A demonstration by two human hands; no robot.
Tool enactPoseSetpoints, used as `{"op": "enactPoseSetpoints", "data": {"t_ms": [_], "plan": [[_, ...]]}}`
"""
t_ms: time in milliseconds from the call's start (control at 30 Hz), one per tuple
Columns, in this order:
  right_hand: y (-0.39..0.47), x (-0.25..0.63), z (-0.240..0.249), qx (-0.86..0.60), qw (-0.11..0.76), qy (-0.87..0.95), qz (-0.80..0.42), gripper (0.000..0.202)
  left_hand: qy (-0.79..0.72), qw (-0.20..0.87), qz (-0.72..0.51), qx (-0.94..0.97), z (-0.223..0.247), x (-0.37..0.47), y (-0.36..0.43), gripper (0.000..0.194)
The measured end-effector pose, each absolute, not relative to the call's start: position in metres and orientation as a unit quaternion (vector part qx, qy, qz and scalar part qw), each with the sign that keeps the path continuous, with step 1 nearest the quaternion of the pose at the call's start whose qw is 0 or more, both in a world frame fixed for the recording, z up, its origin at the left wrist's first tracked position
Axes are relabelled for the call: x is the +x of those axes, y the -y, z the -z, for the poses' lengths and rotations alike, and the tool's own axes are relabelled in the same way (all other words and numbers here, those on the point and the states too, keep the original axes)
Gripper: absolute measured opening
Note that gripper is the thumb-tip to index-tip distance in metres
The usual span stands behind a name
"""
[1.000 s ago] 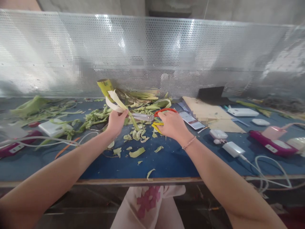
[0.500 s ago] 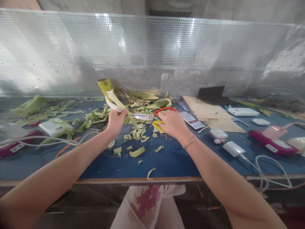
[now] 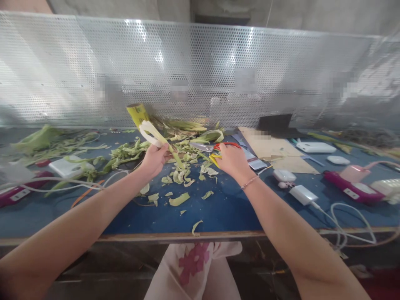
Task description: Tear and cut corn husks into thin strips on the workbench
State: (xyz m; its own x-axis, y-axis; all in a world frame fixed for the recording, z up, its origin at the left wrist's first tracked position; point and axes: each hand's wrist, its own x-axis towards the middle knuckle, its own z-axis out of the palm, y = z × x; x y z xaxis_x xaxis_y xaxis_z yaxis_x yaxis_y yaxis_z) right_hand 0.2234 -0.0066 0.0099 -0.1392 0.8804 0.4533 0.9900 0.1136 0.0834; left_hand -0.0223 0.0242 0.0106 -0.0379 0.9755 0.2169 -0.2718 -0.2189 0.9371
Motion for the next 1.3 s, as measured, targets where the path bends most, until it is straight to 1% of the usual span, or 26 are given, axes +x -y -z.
{"op": "enactPoseSetpoints", "data": {"t_ms": [67,167,333,400,500,600,700,933,1000,1067,1167,1233,1300], "plan": [[0.002,0.228,-0.005,-0.664,0.145,0.716,0.160,0.034,-0.351,0.543,-0.597,0.476,-0.013,-0.019,-0.019,0.009],[-0.003,0.234,0.000,-0.679,0.147,0.708,0.124,0.034,-0.349,0.565,-0.572,0.482,-0.013,-0.017,-0.015,0.015],[-0.006,0.233,0.001,-0.682,0.105,0.716,0.100,0.033,-0.338,0.597,-0.519,0.511,-0.010,-0.016,-0.013,0.021],[-0.005,0.231,0.001,-0.674,0.095,0.725,0.107,0.032,-0.330,0.622,-0.503,0.501,-0.011,-0.017,-0.012,0.018],[-0.005,0.230,0.001,-0.662,0.094,0.735,0.112,0.030,-0.322,0.672,-0.474,0.469,-0.015,-0.018,-0.010,0.005],[-0.006,0.231,0.002,-0.675,0.096,0.725,0.102,0.032,-0.324,0.705,-0.444,0.448,-0.019,-0.018,-0.008,0.015],[-0.008,0.235,0.001,-0.701,0.099,0.701,0.086,0.035,-0.338,0.700,-0.430,0.459,-0.019,-0.018,-0.008,0.018],[-0.013,0.242,0.002,-0.725,0.092,0.680,0.059,0.034,-0.380,0.624,-0.433,0.528,-0.009,-0.016,-0.012,0.006],[-0.014,0.241,0.004,-0.719,0.099,0.685,0.060,0.034,-0.376,0.603,-0.424,0.562,-0.006,-0.017,-0.013,0.010],[-0.015,0.240,0.006,-0.705,0.142,0.691,0.070,0.035,-0.365,0.568,-0.413,0.612,-0.004,-0.017,-0.012,0.015],[-0.015,0.235,0.005,-0.641,0.284,0.711,0.056,0.030,-0.372,0.469,-0.384,0.703,-0.003,-0.017,-0.011,0.016],[-0.013,0.227,0.003,-0.556,0.381,0.737,-0.040,0.024,-0.389,0.396,-0.364,0.748,-0.003,-0.017,-0.010,0.019],[-0.009,0.216,0.001,-0.454,0.449,0.742,-0.204,0.024,-0.391,0.350,-0.352,0.775,-0.001,-0.017,-0.011,0.023]]}}
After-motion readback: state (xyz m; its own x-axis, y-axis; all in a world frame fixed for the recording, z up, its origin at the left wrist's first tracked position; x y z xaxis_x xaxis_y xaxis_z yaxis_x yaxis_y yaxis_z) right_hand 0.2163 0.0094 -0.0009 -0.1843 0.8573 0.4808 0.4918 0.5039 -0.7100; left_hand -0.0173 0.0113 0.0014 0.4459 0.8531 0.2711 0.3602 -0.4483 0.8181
